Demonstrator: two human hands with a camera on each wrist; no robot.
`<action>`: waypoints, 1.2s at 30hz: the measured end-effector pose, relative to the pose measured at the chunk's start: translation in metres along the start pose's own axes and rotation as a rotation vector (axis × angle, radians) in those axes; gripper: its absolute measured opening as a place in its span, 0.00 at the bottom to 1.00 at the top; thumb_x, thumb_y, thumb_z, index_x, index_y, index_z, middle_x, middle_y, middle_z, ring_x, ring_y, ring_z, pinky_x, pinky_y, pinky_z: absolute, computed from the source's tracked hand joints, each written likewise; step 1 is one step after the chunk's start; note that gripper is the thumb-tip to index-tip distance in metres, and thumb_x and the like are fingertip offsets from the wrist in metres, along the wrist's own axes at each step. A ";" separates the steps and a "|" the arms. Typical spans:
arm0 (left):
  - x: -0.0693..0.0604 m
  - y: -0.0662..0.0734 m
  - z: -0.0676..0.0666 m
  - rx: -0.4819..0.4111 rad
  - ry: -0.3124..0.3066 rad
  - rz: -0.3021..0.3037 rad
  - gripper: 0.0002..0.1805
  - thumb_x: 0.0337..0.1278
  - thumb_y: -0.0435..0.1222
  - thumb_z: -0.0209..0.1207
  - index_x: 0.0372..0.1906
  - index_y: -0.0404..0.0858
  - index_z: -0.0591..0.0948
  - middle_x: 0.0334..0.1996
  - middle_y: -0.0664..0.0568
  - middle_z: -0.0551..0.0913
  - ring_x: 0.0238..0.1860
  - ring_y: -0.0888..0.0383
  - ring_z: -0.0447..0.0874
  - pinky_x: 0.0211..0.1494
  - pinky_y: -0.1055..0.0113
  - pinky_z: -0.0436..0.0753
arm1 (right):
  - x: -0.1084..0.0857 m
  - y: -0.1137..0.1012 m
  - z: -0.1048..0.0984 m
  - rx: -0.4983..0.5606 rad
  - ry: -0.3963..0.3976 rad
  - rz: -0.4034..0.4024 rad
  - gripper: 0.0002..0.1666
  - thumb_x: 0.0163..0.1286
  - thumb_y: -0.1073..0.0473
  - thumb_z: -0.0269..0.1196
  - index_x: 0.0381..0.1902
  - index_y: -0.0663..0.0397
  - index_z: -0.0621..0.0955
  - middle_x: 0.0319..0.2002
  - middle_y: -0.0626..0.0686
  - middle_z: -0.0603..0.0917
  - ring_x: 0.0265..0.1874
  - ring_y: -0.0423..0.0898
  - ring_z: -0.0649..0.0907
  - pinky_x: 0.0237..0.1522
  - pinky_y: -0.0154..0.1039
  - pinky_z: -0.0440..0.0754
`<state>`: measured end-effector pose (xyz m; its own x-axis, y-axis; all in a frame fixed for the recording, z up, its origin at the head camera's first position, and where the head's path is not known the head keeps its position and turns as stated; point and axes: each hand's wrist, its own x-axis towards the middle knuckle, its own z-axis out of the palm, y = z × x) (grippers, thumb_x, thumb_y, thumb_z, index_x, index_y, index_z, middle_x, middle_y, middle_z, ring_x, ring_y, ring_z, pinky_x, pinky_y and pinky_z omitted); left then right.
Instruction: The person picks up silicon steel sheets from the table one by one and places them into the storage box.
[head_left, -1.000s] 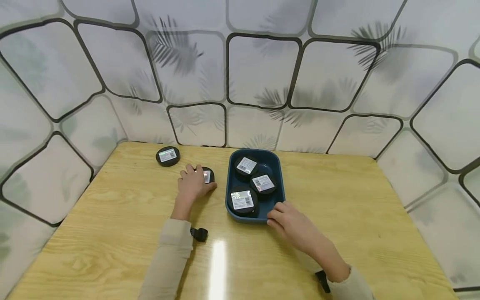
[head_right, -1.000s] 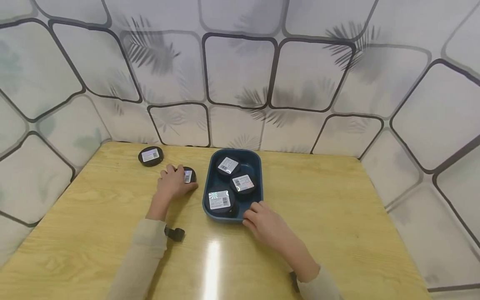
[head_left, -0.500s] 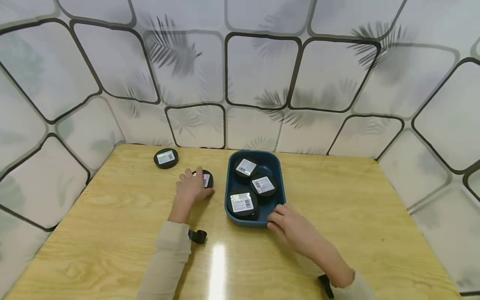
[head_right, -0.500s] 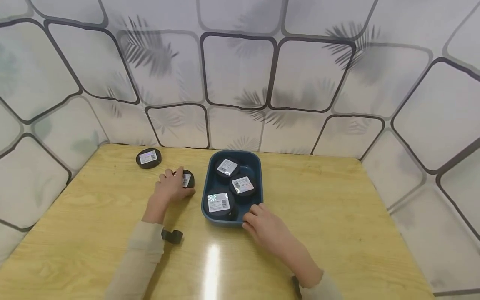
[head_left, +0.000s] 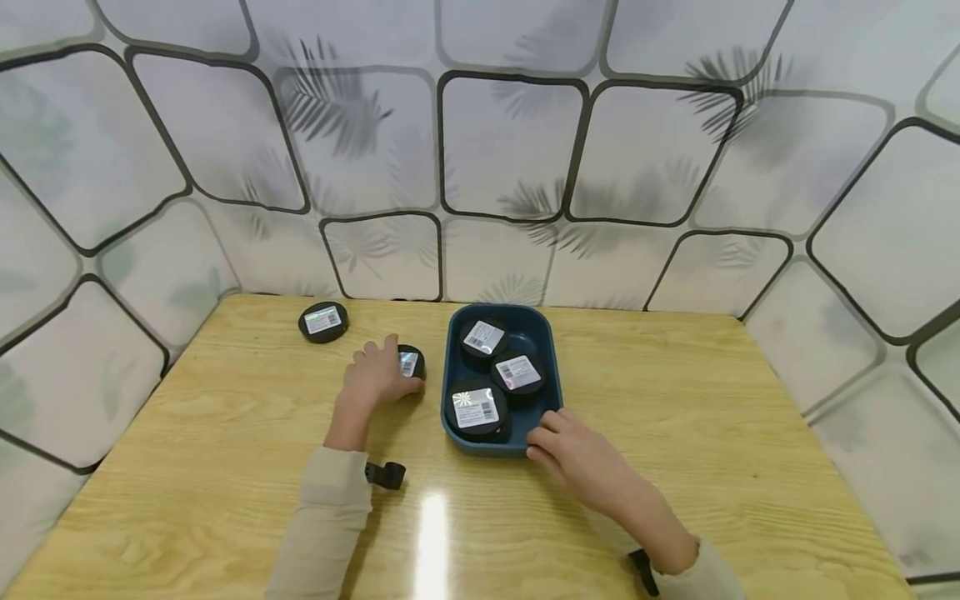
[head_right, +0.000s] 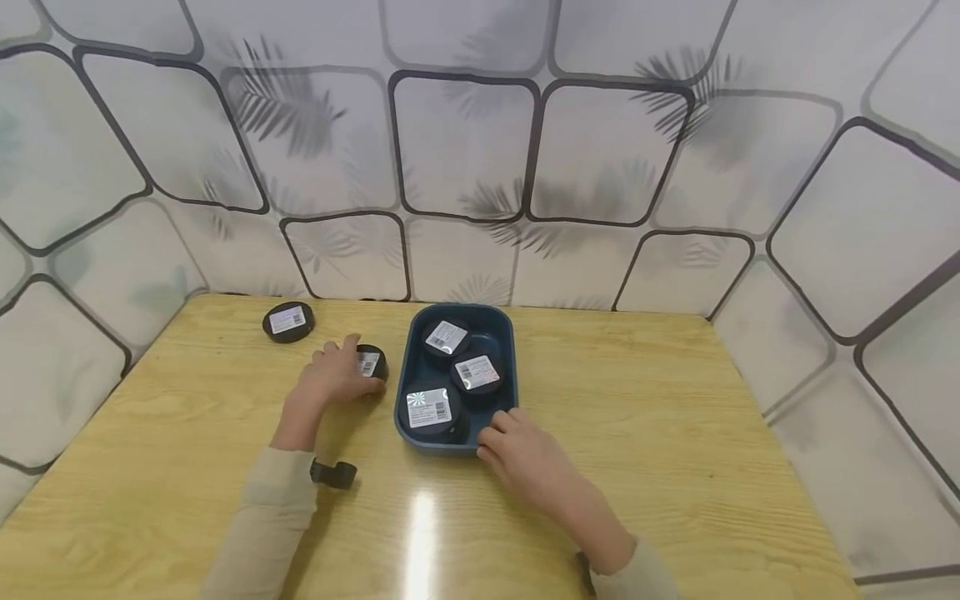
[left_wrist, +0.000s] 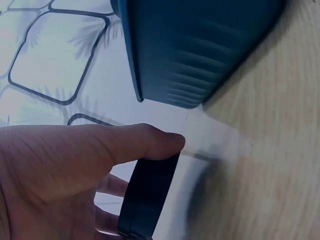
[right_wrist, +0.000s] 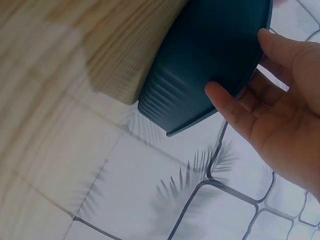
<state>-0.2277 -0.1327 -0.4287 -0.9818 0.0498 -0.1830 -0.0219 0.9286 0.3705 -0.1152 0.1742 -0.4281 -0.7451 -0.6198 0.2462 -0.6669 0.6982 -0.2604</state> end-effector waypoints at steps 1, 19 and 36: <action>0.000 0.001 -0.001 -0.010 0.006 0.002 0.51 0.51 0.53 0.66 0.74 0.32 0.56 0.59 0.25 0.67 0.59 0.28 0.68 0.55 0.37 0.73 | 0.000 0.000 0.000 0.000 -0.001 0.002 0.03 0.69 0.60 0.64 0.38 0.51 0.85 0.33 0.43 0.75 0.34 0.40 0.70 0.37 0.35 0.75; -0.005 0.046 -0.011 -0.220 0.162 0.199 0.53 0.52 0.49 0.68 0.78 0.41 0.51 0.61 0.31 0.65 0.49 0.40 0.76 0.48 0.47 0.79 | 0.000 -0.004 0.003 0.001 -0.018 0.026 0.03 0.69 0.59 0.64 0.38 0.49 0.85 0.33 0.42 0.75 0.34 0.39 0.70 0.36 0.34 0.75; 0.016 0.069 0.010 -0.061 0.145 0.371 0.50 0.52 0.49 0.69 0.76 0.40 0.57 0.63 0.33 0.67 0.56 0.37 0.72 0.56 0.45 0.76 | 0.000 0.001 0.000 -0.008 0.016 -0.001 0.03 0.69 0.58 0.65 0.37 0.50 0.85 0.32 0.43 0.74 0.33 0.39 0.70 0.36 0.34 0.75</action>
<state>-0.2434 -0.0640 -0.4155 -0.9415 0.3211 0.1021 0.3321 0.8334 0.4418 -0.1157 0.1745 -0.4279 -0.7443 -0.6147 0.2611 -0.6673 0.7007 -0.2525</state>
